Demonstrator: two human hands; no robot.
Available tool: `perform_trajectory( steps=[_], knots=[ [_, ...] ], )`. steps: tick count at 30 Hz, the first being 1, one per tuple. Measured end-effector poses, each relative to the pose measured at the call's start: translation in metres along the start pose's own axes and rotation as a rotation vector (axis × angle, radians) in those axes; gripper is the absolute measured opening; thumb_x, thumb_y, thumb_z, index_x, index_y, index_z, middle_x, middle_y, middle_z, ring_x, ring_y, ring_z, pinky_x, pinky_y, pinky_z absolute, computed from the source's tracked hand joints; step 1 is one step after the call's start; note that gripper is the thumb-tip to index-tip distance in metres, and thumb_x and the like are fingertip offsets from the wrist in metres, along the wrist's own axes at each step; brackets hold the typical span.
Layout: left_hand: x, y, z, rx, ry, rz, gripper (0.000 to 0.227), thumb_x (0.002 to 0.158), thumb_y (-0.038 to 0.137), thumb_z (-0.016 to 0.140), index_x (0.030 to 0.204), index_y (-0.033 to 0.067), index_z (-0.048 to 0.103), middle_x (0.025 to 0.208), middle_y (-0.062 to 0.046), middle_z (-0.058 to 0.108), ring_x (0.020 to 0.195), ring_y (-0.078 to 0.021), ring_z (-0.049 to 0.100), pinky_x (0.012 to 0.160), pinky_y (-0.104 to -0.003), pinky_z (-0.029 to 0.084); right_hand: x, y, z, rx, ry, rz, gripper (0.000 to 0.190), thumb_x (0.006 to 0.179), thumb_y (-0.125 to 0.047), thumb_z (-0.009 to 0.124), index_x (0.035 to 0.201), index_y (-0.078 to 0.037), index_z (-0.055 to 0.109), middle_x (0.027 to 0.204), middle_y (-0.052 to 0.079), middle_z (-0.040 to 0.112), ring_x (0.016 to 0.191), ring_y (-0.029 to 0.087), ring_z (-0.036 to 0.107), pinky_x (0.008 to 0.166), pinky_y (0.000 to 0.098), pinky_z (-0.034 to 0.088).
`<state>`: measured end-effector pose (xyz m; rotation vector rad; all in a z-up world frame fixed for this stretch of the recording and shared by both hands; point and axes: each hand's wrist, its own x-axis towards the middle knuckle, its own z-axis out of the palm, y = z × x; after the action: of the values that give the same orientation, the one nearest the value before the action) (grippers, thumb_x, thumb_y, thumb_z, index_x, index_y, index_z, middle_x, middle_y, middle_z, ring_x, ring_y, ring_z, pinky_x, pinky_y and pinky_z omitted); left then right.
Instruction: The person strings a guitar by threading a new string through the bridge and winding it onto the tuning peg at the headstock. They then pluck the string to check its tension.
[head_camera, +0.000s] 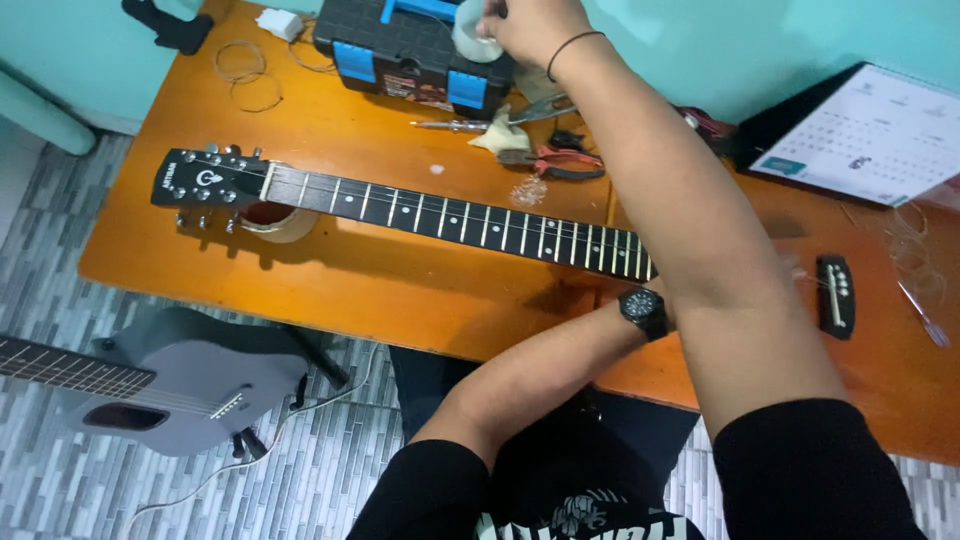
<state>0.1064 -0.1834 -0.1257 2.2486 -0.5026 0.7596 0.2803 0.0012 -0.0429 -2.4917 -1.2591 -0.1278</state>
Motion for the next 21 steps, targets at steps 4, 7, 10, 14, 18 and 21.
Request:
perform_trajectory(
  steps=[4, 7, 10, 14, 18, 21],
  knots=[
    [-0.004, -0.011, -0.003, 0.016, 0.008, -0.01, 0.016, 0.072, 0.02, 0.059, 0.058, 0.02, 0.054, 0.057, -0.009, 0.062, 0.058, -0.0405, 0.063, 0.047, -0.051, 0.041, 0.019, -0.001, 0.019, -0.126, -0.062, 0.042, 0.02, 0.103, -0.036, 0.073, 0.094, -0.019, 0.079, 0.082, 0.005, 0.072, 0.063, 0.026, 0.059, 0.05, 0.0435, 0.043],
    [-0.014, -0.019, 0.0, 0.024, 0.003, -0.02, 0.016, 0.074, 0.022, 0.058, 0.058, 0.0213, 0.054, 0.058, -0.008, 0.063, 0.059, -0.0395, 0.064, 0.048, -0.051, 0.042, 0.028, 0.008, 0.033, -0.173, -0.091, 0.069, 0.021, 0.101, -0.038, 0.078, 0.094, -0.018, 0.077, 0.086, 0.006, 0.074, 0.067, 0.027, 0.061, 0.051, 0.0444, 0.047],
    [-0.023, -0.022, 0.001, 0.039, -0.008, -0.019, 0.016, 0.075, 0.024, 0.057, 0.059, 0.0226, 0.055, 0.058, -0.008, 0.063, 0.06, -0.0386, 0.065, 0.049, -0.051, 0.043, 0.036, 0.012, 0.043, -0.224, -0.106, 0.063, 0.018, 0.099, -0.035, 0.077, 0.097, -0.017, 0.08, 0.096, 0.007, 0.077, 0.078, 0.03, 0.067, 0.058, 0.0447, 0.052],
    [-0.01, -0.008, 0.016, 0.06, -0.026, -0.001, 0.017, 0.077, 0.026, 0.056, 0.06, 0.0243, 0.056, 0.059, -0.006, 0.064, 0.061, -0.0373, 0.067, 0.05, -0.051, 0.044, 0.031, 0.0, 0.029, -0.124, -0.136, 0.094, 0.007, 0.098, -0.022, 0.072, 0.099, -0.016, 0.074, 0.092, 0.009, 0.071, 0.077, 0.027, 0.063, 0.06, 0.0438, 0.048],
    [-0.003, -0.003, 0.022, 0.085, -0.033, 0.015, 0.018, 0.079, 0.029, 0.055, 0.061, 0.026, 0.057, 0.06, -0.005, 0.065, 0.063, -0.0361, 0.069, 0.051, -0.051, 0.045, 0.026, -0.015, 0.013, -0.177, -0.205, 0.019, 0.014, 0.103, -0.014, 0.064, 0.092, -0.01, 0.071, 0.088, 0.013, 0.07, 0.072, 0.032, 0.061, 0.061, 0.0463, 0.049],
    [-0.002, -0.005, 0.022, 0.109, -0.044, 0.015, 0.019, 0.08, 0.031, 0.054, 0.062, 0.0273, 0.058, 0.06, -0.004, 0.065, 0.064, -0.0351, 0.07, 0.052, -0.051, 0.045, 0.023, -0.034, -0.005, -0.2, -0.302, -0.052, 0.017, 0.105, -0.013, 0.063, 0.096, -0.004, 0.074, 0.086, 0.012, 0.07, 0.066, 0.027, 0.059, 0.055, 0.0407, 0.047]
  ],
)
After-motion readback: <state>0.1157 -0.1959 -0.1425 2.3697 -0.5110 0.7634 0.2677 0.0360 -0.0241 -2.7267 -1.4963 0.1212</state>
